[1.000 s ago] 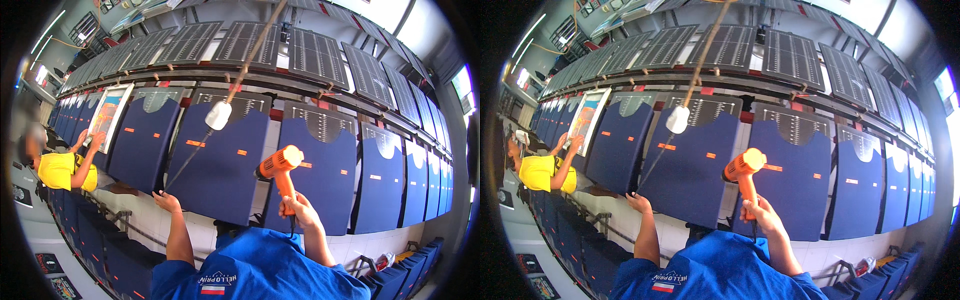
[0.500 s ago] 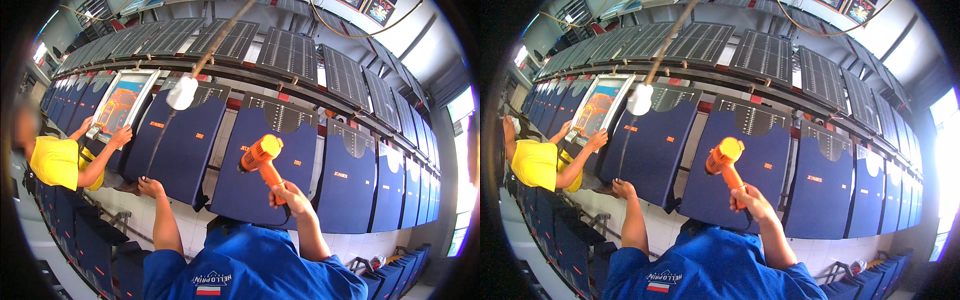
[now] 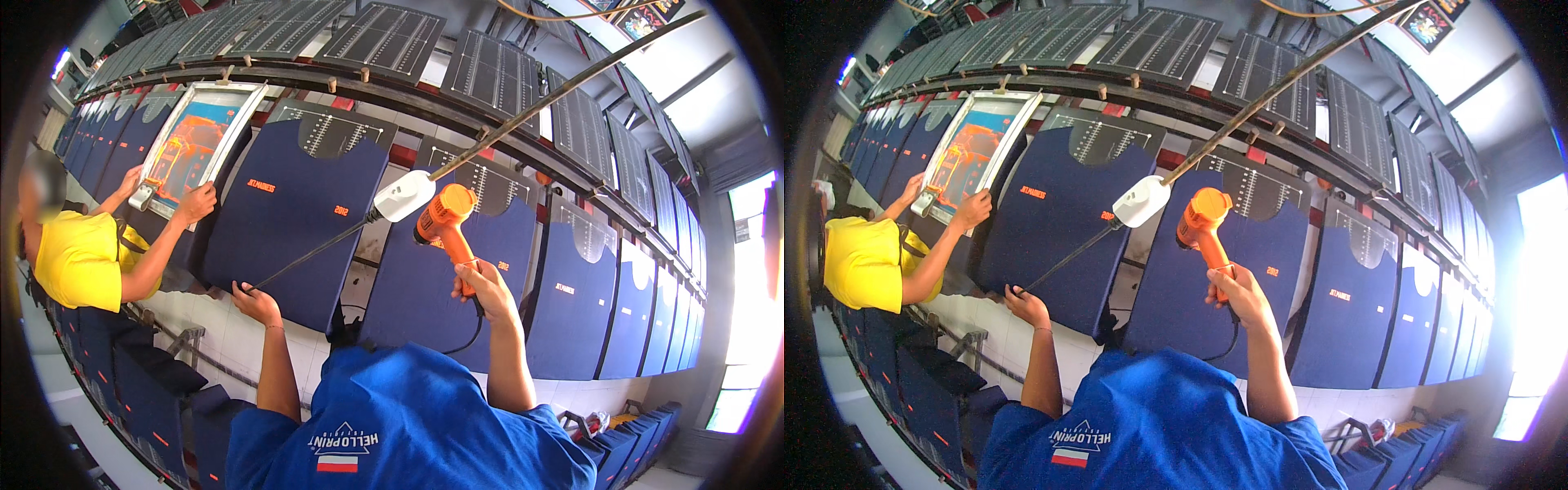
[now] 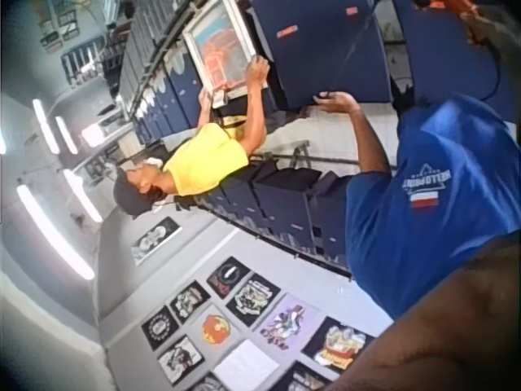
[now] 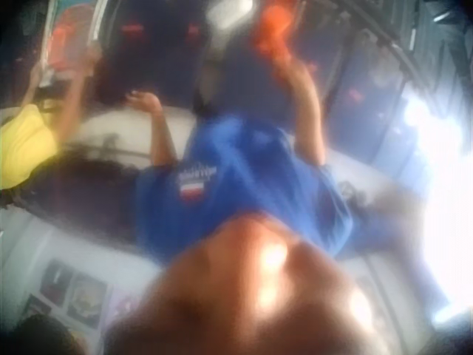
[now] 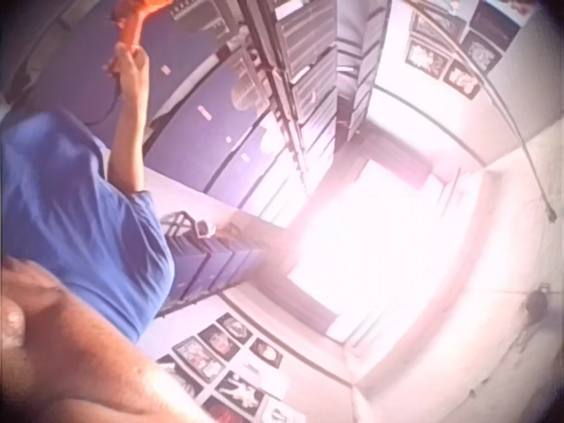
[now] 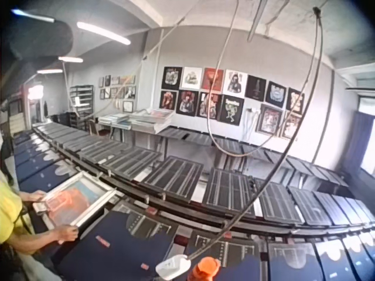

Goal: The person uses a heat gun to dry ink on several t-shirts mounted on printing stations, moving between them to apply heat and check the surface by hand.

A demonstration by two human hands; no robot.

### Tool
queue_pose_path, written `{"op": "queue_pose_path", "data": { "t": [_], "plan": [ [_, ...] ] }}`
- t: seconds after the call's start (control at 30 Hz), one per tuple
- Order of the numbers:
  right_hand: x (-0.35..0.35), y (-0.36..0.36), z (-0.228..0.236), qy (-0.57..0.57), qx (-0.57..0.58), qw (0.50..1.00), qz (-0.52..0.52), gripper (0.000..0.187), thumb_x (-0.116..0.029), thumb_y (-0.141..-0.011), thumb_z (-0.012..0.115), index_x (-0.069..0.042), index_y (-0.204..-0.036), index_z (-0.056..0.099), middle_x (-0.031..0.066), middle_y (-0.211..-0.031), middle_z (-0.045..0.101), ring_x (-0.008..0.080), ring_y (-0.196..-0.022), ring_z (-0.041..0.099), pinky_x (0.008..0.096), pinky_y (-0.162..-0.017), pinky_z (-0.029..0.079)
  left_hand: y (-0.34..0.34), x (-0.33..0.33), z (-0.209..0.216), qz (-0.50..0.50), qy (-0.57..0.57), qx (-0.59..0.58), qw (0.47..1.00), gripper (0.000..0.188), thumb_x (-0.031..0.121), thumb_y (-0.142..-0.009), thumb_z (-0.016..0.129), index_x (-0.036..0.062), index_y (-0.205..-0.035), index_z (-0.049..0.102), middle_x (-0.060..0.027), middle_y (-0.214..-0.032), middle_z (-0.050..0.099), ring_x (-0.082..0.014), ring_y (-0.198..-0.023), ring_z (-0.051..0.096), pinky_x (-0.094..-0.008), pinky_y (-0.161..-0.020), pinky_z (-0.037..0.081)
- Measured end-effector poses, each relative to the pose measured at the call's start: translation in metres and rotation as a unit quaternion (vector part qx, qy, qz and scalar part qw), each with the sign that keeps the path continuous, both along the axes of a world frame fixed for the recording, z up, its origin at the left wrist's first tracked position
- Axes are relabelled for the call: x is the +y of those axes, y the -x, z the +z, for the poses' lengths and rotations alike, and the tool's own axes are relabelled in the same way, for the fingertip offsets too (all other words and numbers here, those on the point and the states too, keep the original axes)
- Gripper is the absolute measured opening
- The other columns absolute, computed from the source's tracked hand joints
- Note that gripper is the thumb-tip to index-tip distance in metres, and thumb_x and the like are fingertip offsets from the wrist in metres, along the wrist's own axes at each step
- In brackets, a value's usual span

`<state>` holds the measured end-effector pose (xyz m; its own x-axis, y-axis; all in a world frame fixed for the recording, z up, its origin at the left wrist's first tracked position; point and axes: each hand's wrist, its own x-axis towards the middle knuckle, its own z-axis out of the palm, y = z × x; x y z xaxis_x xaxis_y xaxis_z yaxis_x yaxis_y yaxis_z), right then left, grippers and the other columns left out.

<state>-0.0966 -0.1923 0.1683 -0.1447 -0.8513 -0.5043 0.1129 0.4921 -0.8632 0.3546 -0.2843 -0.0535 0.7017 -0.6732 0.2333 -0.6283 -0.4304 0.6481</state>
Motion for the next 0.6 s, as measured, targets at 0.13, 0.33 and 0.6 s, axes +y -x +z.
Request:
{"op": "queue_pose_path", "data": {
  "t": [0.13,0.33,0.6],
  "plan": [
    [-0.001,-0.012,0.003,0.003,0.016,1.000,-0.009,0.036,-0.028,-0.093,0.064,0.002,-0.112,0.057,0.0032,-0.073,0.060,0.0116,-0.065,0.062,0.0235,-0.056,0.047,0.000,0.001,-0.001,-0.007,0.003,0.017,1.000,0.050,0.032,-0.106,0.037,-0.0072,-0.136,0.046,-0.0296,-0.140,0.044,-0.0438,-0.131,0.042,-0.0527,-0.109,0.034],
    [-0.005,-0.013,-0.002,0.000,0.015,1.000,-0.012,0.031,-0.028,-0.093,0.064,0.000,-0.103,0.057,0.0034,-0.074,0.060,0.0117,-0.064,0.062,0.0235,-0.056,0.048,0.000,0.000,-0.009,-0.001,0.001,0.001,1.000,0.048,0.030,-0.105,0.039,-0.0076,-0.134,0.047,-0.0304,-0.139,0.044,-0.0443,-0.131,0.042,-0.0527,-0.110,0.034],
    [-0.005,-0.007,-0.008,-0.004,0.019,1.000,-0.008,0.036,-0.033,-0.092,0.066,0.000,-0.103,0.056,0.0045,-0.075,0.060,0.0131,-0.066,0.063,0.0236,-0.057,0.048,0.003,0.002,-0.014,-0.001,-0.002,0.008,1.000,0.048,0.030,-0.105,0.040,-0.0068,-0.136,0.046,-0.0301,-0.140,0.043,-0.0446,-0.132,0.041,-0.0526,-0.110,0.033]
  ]
}}
